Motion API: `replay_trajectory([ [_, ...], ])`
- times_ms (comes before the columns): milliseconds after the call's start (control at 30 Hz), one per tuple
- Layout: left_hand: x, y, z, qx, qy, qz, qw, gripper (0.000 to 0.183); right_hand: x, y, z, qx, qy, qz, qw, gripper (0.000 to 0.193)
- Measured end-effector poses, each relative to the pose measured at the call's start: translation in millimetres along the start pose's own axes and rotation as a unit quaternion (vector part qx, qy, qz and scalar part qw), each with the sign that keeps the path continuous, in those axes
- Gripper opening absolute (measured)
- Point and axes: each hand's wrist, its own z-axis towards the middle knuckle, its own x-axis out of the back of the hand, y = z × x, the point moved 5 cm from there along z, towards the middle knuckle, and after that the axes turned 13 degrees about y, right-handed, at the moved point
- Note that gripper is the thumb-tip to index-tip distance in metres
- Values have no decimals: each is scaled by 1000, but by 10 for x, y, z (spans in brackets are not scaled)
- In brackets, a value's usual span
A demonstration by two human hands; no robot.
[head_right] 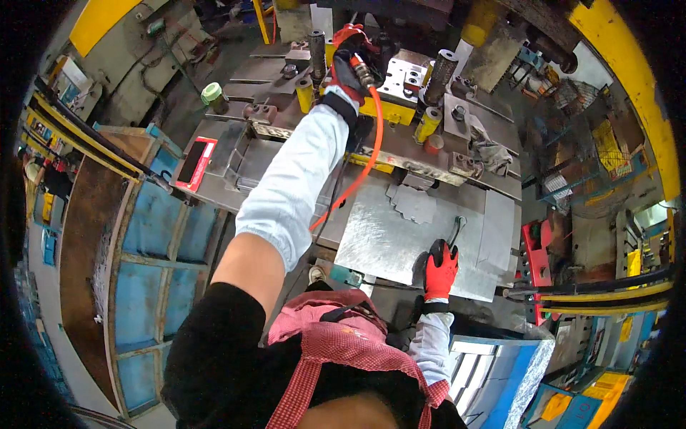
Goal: Operating a press machine to stamp or cut metal plates, including positioning the plates and using an air blower.
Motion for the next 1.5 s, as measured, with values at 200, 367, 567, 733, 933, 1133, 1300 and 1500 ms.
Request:
replay_trajectory([
  [200,-85,-115,-302,121,-46,24,991,39,-14,70,14,-22,1,-1,1000,51],
  [367,247,244,-357,96,7,-37,995,36,-44,62,-11,3,11,-10,1000,52],
  [567,132,473,-24,-9,24,27,999,35,-49,57,1,-16,0,-9,1000,52],
  [733,102,23,-92,72,-11,83,994,34,-12,119,13,-11,10,23,1000,52],
  [933,-51,178,-543,201,-84,-87,972,22,-62,79,29,2,4,15,1000,54],
  [1133,139,311,-854,159,-69,-8,985,26,-47,115,-13,-20,-3,-19,1000,55],
  [1300,461,549,-645,80,-56,116,988,28,-101,171,-18,0,2,-29,1000,54],
  [1500,517,195,-1363,39,46,339,939,35,-126,88,42,-7,-21,-10,1000,49],
])
